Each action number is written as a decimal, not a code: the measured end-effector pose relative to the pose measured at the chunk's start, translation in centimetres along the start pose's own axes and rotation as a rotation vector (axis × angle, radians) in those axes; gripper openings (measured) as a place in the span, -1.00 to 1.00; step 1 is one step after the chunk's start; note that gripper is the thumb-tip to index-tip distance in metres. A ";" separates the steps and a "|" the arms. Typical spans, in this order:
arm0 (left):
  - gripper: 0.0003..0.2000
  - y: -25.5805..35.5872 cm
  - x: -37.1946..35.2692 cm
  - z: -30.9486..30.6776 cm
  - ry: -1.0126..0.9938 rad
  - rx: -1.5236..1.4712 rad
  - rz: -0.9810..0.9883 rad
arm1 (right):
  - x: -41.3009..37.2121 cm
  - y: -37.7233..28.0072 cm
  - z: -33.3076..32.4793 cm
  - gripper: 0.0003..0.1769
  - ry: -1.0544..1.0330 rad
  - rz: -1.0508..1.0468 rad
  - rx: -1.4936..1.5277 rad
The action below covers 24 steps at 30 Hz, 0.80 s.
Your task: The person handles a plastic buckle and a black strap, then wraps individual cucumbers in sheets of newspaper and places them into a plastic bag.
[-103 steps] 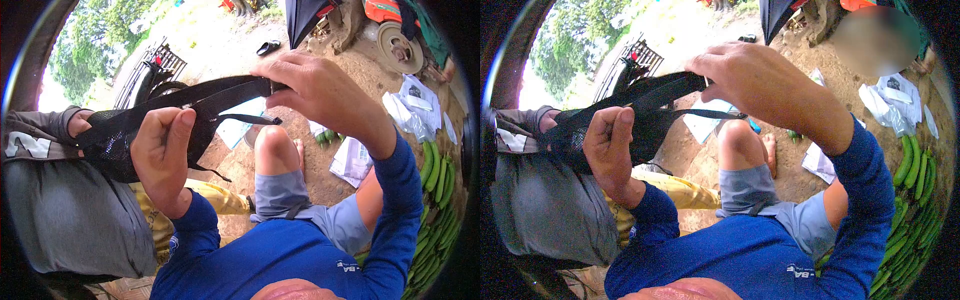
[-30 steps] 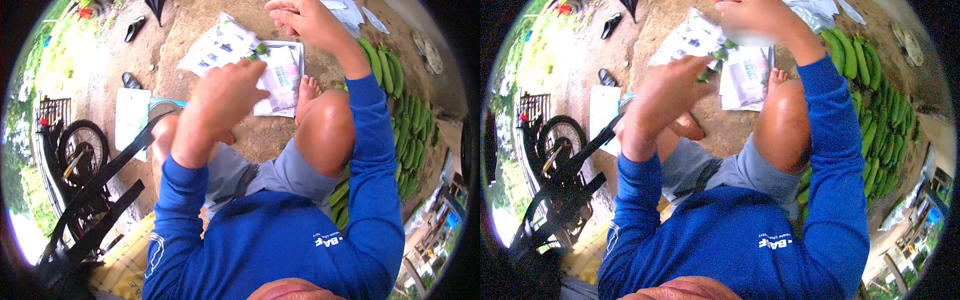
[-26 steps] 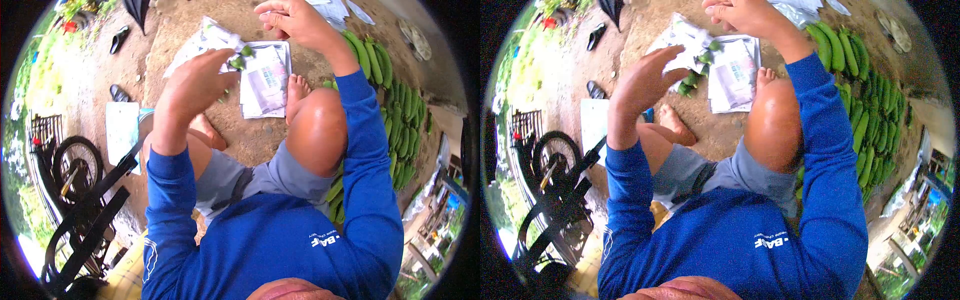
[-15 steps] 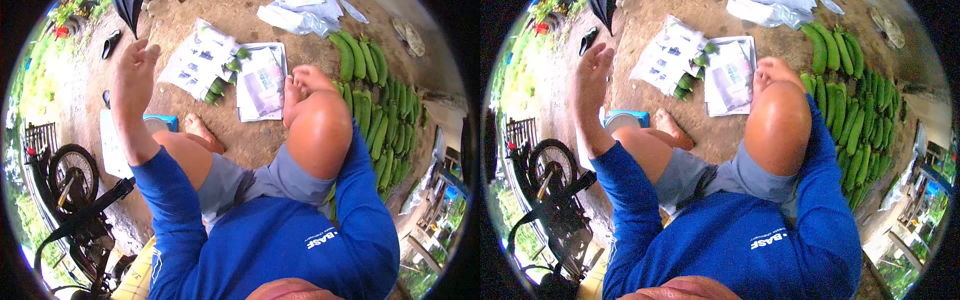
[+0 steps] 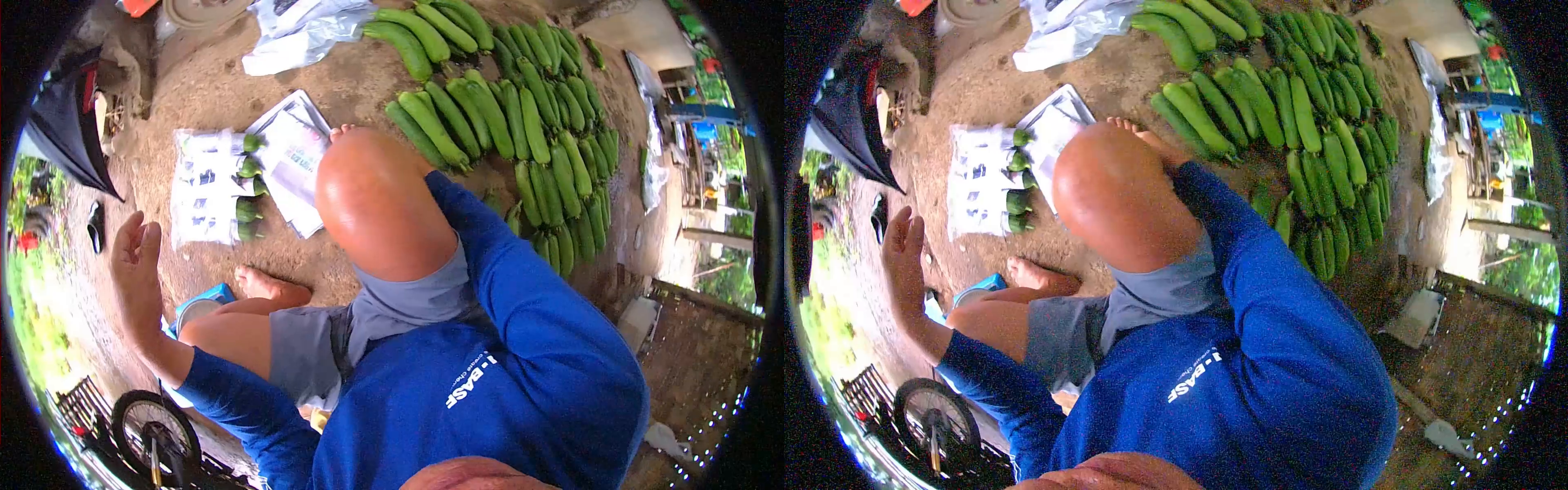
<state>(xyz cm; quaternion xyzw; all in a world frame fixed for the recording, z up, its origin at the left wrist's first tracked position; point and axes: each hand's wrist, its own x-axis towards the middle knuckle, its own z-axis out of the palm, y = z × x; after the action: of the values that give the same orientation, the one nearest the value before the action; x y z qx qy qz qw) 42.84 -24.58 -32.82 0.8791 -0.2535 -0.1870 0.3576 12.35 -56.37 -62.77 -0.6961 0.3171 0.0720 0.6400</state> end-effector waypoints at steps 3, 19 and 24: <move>-0.49 -0.6 0.5 0.1 -0.011 0.058 0.013 | 1.7 2.8 -0.9 -0.66 0.081 -0.162 -0.066; -0.47 -3.3 1.1 -0.5 -0.050 0.010 -0.108 | -9.5 11.0 -17.6 -0.71 0.812 0.085 -0.521; -0.48 -2.8 1.5 0.9 -0.101 0.131 -0.076 | -11.2 15.2 -22.6 -0.43 1.092 0.174 -0.900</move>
<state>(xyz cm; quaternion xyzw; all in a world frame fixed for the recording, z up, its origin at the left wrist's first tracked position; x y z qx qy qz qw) 44.47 -24.24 -35.70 0.8990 -0.2496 -0.2275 0.2788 -11.49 -73.29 -66.14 -0.8015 0.5865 -0.1121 0.0323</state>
